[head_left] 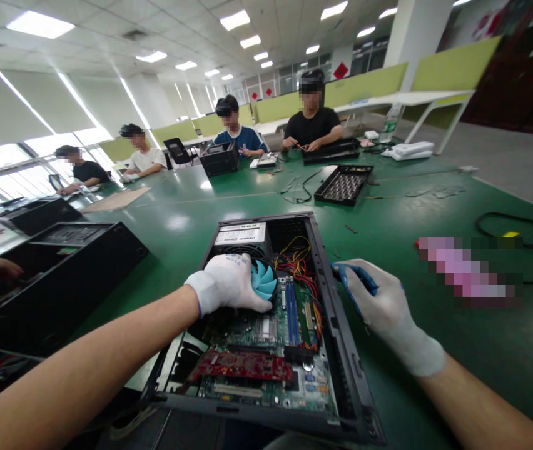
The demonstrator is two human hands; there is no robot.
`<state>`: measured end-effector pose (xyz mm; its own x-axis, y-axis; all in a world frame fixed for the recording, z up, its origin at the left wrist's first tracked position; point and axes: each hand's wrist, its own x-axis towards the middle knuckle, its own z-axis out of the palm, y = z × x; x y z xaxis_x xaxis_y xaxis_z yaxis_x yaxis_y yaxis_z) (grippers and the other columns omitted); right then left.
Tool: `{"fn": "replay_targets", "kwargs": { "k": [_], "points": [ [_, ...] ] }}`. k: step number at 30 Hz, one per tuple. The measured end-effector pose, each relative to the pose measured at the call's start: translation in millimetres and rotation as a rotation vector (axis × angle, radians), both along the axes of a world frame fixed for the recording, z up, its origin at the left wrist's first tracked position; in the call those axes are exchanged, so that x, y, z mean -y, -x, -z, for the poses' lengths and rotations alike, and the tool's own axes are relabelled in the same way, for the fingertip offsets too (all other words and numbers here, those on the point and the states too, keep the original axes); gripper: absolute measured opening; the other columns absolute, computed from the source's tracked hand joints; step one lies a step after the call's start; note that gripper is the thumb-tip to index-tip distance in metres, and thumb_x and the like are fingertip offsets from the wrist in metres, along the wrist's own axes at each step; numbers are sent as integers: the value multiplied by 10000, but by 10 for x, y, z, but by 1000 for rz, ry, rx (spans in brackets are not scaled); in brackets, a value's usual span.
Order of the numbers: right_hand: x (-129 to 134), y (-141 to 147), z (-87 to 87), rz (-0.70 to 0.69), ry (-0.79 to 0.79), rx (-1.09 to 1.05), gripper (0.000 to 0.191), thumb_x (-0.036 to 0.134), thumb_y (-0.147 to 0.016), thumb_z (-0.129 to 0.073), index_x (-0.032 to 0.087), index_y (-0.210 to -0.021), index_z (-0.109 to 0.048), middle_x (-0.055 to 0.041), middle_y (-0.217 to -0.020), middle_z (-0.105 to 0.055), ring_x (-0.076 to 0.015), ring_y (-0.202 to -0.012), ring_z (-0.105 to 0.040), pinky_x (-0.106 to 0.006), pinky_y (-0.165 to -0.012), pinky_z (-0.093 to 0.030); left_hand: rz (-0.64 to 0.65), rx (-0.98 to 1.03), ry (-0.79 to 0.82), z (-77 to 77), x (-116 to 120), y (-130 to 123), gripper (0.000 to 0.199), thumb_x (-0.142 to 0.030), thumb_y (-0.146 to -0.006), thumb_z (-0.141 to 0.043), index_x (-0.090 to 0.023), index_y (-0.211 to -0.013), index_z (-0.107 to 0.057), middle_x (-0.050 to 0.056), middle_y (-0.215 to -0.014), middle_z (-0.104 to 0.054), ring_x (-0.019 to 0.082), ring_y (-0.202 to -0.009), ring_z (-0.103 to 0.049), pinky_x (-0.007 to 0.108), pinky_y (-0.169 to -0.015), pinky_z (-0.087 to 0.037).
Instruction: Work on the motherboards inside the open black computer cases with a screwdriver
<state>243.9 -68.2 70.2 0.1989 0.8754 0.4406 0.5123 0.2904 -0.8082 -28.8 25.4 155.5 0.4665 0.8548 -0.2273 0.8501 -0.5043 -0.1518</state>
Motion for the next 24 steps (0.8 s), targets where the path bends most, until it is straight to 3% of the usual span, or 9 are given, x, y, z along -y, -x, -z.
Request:
{"fn": "replay_targets", "kwargs": {
  "k": [10, 18, 21, 24],
  "points": [
    [-4, 5, -3, -7, 14, 7, 316, 486, -1013, -574, 233, -992, -762, -30, -939, -758, -204, -854, -687, -315, -773, -505, -21, -57, 48, -71, 66, -21, 734, -837, -528, -702, -217, -918, -743, 78, -853, -783, 292, -774, -753, 336, -655, -563],
    [-8, 5, -1, -10, 19, -13, 323, 500, -1002, -578, 237, -1013, -765, -27, -935, -758, -207, -847, -684, -319, -749, -506, -15, 30, -21, -344, 133, 75, 903, -965, -535, -603, -190, -992, -680, 69, -826, -748, 296, -787, -735, 361, -709, -558],
    [-20, -2, 21, -5, 27, -7, 326, 508, -999, -581, 244, -1019, -772, -23, -929, -760, -206, -845, -684, -316, -745, -505, 61, 129, -27, -386, 179, -38, 865, -934, -575, -629, -197, -1028, -653, 53, -879, -745, 278, -841, -734, 348, -799, -560],
    [-39, -4, 53, 7, 41, -11, 338, 519, -994, -587, 238, -1014, -772, -26, -931, -764, -208, -847, -688, -314, -747, -510, 135, 202, -35, -305, 159, -244, 841, -866, -593, -691, -192, -1092, -628, 49, -926, -745, 271, -864, -737, 336, -810, -559]
  ]
}}
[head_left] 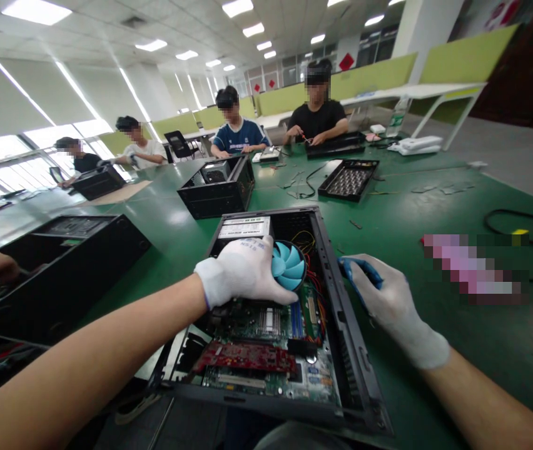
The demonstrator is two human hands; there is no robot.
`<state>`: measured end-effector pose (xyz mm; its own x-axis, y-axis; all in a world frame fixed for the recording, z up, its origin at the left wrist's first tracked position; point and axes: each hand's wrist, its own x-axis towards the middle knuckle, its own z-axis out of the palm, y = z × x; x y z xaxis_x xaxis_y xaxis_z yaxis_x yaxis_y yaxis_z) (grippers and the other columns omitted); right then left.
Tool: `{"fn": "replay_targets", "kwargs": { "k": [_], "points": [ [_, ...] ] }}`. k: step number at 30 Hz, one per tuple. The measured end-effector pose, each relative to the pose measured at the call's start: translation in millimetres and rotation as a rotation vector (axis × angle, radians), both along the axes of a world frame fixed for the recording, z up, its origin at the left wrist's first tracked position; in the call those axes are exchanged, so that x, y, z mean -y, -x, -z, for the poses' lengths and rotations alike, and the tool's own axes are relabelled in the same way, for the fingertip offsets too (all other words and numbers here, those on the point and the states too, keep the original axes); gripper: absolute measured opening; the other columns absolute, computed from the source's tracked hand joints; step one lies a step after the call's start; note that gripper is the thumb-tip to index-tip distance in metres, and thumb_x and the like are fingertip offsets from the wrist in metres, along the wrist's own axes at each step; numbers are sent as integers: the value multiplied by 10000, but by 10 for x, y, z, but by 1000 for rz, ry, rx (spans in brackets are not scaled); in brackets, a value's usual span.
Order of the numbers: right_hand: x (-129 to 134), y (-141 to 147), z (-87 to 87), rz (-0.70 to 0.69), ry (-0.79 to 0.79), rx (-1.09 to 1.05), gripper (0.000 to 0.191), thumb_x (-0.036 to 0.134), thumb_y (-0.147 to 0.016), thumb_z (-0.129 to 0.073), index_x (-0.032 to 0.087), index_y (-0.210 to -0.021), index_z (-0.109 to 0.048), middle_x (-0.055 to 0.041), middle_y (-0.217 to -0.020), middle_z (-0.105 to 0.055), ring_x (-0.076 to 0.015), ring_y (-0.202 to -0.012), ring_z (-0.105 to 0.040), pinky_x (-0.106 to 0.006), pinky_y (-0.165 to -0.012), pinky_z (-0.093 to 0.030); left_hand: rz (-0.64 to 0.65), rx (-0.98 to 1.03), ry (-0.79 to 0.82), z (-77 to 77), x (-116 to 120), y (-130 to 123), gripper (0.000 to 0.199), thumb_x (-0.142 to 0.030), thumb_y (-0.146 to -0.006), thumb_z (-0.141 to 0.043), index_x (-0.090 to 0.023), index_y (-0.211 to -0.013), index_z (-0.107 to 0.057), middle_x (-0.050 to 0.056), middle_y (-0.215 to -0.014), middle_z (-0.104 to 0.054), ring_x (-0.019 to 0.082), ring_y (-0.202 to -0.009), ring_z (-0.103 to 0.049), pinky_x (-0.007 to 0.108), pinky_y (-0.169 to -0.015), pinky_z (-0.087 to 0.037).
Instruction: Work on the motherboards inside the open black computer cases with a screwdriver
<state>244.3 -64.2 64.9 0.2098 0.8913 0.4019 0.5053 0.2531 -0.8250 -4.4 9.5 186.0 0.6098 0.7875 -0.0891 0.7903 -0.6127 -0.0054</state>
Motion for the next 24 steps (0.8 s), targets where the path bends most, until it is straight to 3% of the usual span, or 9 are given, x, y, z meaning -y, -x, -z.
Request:
{"fn": "replay_targets", "kwargs": {
  "k": [6, 11, 14, 19, 24],
  "points": [
    [-13, 8, 14, 7, 26, 7, 392, 548, -991, -572, 220, -1048, -781, -48, -958, -774, -227, -879, -702, -334, -777, -518, 14, -26, 27, 282, -242, -376, 953, -808, -590, -738, -126, -1234, -565, 118, -1008, -763, 320, -919, -760, 341, -752, -573],
    [-4, 3, -4, 8, 33, 16, 393, 545, -984, -580, 213, -1040, -781, -51, -966, -779, -226, -865, -710, -336, -774, -520, 33, -48, -86, 526, -416, -489, 617, -646, -871, -604, -148, -1235, -587, 136, -1069, -771, 335, -986, -759, 386, -783, -584],
    [-1, -1, -5, -15, 34, 20, 391, 539, -988, -577, 213, -1070, -778, -50, -973, -780, -224, -867, -713, -333, -770, -523, 45, -65, -124, 546, -387, -446, 579, -623, -901, -589, -169, -1260, -587, 129, -1061, -776, 325, -990, -759, 381, -786, -586],
    [12, 12, -15, -13, 25, 15, 384, 536, -990, -576, 212, -1044, -774, -53, -971, -776, -222, -854, -706, -333, -753, -520, -13, -77, -138, 396, -185, -191, 457, -544, -939, -510, -170, -1168, -638, 128, -978, -781, 323, -929, -768, 394, -771, -599],
    [2, 22, -10, -3, 16, 18, 357, 523, -991, -581, 229, -1033, -779, -40, -942, -771, -217, -850, -698, -328, -757, -516, 23, -258, 127, 504, -185, 69, 462, -366, -872, -603, -138, -1271, -642, 162, -1174, -764, 329, -1113, -733, 390, -943, -586]
  ]
}}
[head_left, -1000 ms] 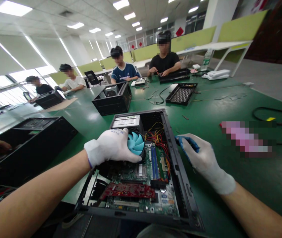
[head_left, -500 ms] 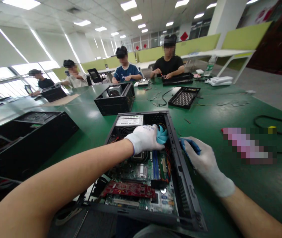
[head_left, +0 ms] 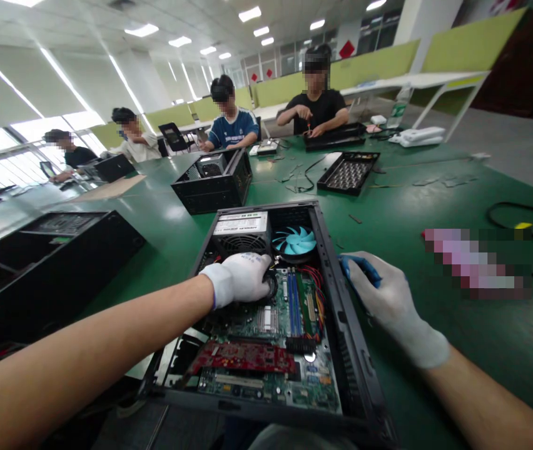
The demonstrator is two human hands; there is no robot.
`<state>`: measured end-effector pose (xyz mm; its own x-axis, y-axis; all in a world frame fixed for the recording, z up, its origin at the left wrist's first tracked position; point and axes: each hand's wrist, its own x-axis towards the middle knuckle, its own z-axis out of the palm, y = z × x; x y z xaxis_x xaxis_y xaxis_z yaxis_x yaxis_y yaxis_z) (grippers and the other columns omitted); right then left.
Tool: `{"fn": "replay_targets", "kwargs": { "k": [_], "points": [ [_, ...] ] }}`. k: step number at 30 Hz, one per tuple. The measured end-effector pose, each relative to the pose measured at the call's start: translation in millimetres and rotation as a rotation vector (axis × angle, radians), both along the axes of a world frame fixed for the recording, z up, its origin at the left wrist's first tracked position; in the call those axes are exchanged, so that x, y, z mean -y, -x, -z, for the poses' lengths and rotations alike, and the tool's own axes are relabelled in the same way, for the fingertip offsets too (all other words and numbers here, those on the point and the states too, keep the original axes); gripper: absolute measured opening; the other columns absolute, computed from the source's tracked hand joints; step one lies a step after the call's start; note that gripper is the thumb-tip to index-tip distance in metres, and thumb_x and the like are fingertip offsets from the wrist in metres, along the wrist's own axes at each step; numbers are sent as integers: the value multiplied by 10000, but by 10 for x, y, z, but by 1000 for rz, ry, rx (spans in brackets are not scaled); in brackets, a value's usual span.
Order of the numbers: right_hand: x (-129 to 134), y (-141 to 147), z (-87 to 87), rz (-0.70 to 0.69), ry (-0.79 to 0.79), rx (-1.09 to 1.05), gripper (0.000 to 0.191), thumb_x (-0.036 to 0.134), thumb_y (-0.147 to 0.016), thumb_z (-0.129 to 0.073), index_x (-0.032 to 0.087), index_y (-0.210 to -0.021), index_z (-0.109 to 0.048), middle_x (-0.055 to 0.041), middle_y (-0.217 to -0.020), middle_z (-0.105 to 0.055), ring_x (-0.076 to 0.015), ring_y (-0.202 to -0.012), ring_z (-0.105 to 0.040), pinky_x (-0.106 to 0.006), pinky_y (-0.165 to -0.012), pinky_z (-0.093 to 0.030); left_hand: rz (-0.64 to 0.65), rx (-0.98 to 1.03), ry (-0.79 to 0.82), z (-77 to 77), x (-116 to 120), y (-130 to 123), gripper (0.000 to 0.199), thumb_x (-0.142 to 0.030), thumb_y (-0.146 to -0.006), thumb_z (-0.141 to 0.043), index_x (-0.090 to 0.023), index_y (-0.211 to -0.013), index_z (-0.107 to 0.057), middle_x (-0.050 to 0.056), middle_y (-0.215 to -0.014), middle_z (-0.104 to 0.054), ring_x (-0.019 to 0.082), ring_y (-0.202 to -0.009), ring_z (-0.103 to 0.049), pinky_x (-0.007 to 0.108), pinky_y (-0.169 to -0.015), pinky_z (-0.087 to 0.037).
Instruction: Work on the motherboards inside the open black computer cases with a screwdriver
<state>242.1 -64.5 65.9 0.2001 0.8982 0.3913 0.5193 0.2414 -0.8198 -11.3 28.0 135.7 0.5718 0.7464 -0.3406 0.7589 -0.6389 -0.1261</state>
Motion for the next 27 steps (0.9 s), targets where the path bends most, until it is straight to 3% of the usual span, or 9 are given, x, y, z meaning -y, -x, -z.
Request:
{"fn": "replay_targets", "kwargs": {
  "k": [4, 8, 16, 27],
  "points": [
    [-13, -10, 32, 6, 17, -3, 357, 530, -987, -589, 233, -1054, -775, -37, -950, -771, -221, -862, -700, -330, -758, -518, 18, -92, 110, 176, -103, 31, 503, -302, -837, -667, -122, -1305, -634, 184, -1261, -730, 337, -1164, -714, 393, -982, -578],
    [-7, -17, 42, 27, 18, 27, 356, 537, -987, -585, 234, -1026, -769, -40, -941, -771, -225, -851, -693, -333, -739, -514, 54, -102, 142, 235, -157, -15, 580, -289, -807, -713, -122, -1352, -606, 192, -1343, -690, 334, -1221, -684, 383, -1017, -562],
    [2, -17, 37, 11, 17, 24, 354, 535, -989, -583, 234, -1023, -765, -46, -950, -770, -228, -855, -691, -343, -754, -517, 79, -85, 111, 253, -150, 22, 590, -384, -785, -746, -146, -1312, -630, 174, -1294, -707, 335, -1180, -698, 377, -998, -570],
    [-7, -6, 23, 19, -3, 35, 328, 515, -988, -585, 242, -1007, -767, -42, -954, -773, -232, -867, -698, -343, -764, -511, 60, -177, 84, 144, -125, -66, 437, -266, -828, -722, -152, -1249, -702, 176, -1290, -719, 328, -1173, -705, 378, -993, -576]
  ]
}}
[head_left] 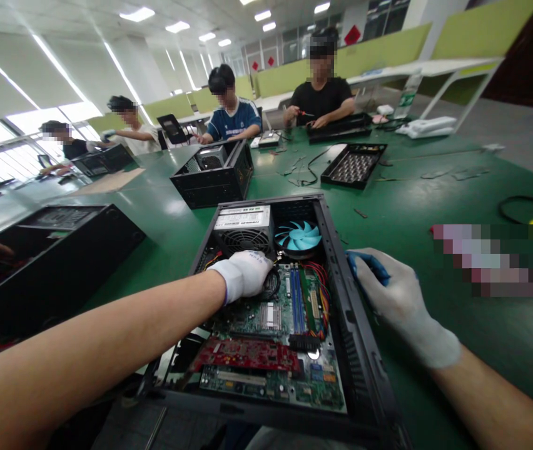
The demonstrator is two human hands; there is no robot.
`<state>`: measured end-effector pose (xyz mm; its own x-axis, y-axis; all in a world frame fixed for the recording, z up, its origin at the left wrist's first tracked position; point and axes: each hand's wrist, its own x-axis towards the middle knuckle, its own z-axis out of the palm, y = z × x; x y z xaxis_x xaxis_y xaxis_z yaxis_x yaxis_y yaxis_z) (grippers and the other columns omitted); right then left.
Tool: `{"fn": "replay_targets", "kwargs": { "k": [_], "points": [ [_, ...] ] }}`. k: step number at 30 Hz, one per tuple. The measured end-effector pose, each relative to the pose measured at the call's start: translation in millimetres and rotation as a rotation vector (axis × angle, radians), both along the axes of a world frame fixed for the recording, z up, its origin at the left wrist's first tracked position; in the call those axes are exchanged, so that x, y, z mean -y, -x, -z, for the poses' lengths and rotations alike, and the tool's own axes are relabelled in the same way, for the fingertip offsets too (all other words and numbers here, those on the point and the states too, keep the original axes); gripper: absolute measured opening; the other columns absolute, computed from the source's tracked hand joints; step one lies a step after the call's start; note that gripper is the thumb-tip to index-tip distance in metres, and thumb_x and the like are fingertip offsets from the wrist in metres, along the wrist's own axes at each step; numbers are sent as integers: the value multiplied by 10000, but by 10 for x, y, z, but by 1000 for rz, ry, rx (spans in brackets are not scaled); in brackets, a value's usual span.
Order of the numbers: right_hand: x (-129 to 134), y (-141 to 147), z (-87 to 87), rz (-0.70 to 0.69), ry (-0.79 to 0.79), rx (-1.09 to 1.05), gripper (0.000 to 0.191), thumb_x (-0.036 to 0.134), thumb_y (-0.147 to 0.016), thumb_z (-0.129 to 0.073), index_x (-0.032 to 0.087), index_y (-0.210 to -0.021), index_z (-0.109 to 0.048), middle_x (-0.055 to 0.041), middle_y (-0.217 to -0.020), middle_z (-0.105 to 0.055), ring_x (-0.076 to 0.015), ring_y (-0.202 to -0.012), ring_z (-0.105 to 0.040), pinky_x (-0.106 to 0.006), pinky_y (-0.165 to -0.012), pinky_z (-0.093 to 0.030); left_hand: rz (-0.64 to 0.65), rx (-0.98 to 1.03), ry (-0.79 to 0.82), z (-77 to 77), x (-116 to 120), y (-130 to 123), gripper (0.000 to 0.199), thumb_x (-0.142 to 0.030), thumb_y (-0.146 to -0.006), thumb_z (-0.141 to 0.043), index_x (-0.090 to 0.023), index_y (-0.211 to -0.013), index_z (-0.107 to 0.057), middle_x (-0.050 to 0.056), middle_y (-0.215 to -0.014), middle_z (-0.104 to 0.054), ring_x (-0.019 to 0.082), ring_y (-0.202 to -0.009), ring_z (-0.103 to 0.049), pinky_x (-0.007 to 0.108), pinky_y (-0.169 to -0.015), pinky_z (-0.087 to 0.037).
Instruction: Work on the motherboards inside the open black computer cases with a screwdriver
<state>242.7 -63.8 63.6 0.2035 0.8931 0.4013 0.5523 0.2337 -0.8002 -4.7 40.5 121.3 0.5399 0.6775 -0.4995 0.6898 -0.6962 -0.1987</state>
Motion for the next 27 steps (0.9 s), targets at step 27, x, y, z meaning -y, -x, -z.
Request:
{"fn": "replay_targets", "kwargs": {
  "k": [27],
  "points": [
    [1, 14, 1, 20, 38, -16, 342, 539, -979, -579, 248, -995, -758, -48, -947, -769, -241, -860, -693, -365, -763, -509, -26, -50, 18, -4, -13, -21, 392, -242, -782, -760, -143, -1161, -755, 188, -1226, -757, 350, -1144, -722, 393, -959, -594]
  ]
}}
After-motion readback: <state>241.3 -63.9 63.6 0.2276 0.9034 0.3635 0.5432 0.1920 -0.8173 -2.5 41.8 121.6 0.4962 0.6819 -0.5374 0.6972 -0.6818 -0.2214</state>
